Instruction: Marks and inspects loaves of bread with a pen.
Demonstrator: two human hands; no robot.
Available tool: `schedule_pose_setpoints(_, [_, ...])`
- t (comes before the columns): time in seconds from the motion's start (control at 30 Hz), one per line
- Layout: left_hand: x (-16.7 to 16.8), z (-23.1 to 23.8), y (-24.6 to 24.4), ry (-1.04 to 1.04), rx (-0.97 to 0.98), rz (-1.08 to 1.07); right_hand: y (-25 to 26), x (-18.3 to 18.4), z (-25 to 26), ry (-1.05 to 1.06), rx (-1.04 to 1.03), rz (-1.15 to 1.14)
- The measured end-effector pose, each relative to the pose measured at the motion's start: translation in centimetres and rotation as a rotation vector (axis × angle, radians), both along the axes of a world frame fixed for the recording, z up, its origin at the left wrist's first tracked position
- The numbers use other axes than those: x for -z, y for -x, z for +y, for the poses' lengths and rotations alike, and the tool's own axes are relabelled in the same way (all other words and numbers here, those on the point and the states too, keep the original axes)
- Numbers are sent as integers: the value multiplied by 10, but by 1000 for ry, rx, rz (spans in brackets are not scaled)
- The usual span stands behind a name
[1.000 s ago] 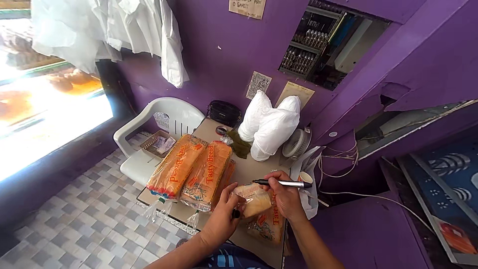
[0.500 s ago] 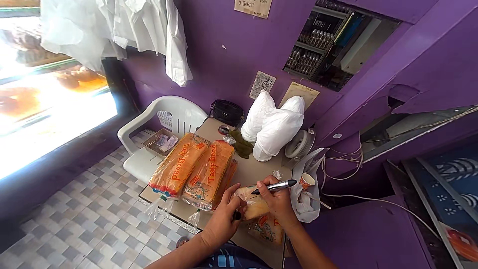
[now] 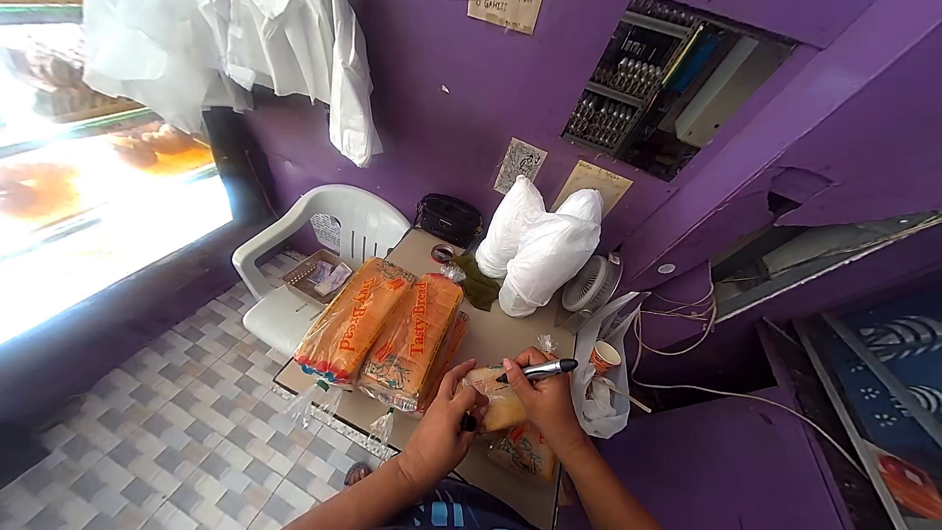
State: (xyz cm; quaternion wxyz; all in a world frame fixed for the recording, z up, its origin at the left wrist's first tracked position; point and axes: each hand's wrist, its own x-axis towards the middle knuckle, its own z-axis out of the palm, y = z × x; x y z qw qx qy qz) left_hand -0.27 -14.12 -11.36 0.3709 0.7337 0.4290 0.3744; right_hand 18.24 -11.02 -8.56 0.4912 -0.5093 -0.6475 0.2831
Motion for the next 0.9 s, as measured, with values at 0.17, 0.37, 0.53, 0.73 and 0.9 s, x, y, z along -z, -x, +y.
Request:
schedule_pose_setpoints(0.17, [1, 1, 0, 0, 2, -14, 1, 1, 0, -19, 18, -13])
schedule_pose_setpoints(0.37, [2, 1, 0, -12, 2, -13, 1, 1, -1, -26, 23, -11])
schedule_pose_setpoints(0.53, [2, 0, 0, -12, -1, -11, 1, 2, -2, -27, 32, -32])
schedule_pose_setpoints(0.73, [2, 1, 0, -29, -7, -30, -5, -1, -9, -81, 65, 274])
schedule_pose_setpoints(0.9, [-6, 6, -1, 30, -8, -23, -18, 4, -23, 84, 255, 484])
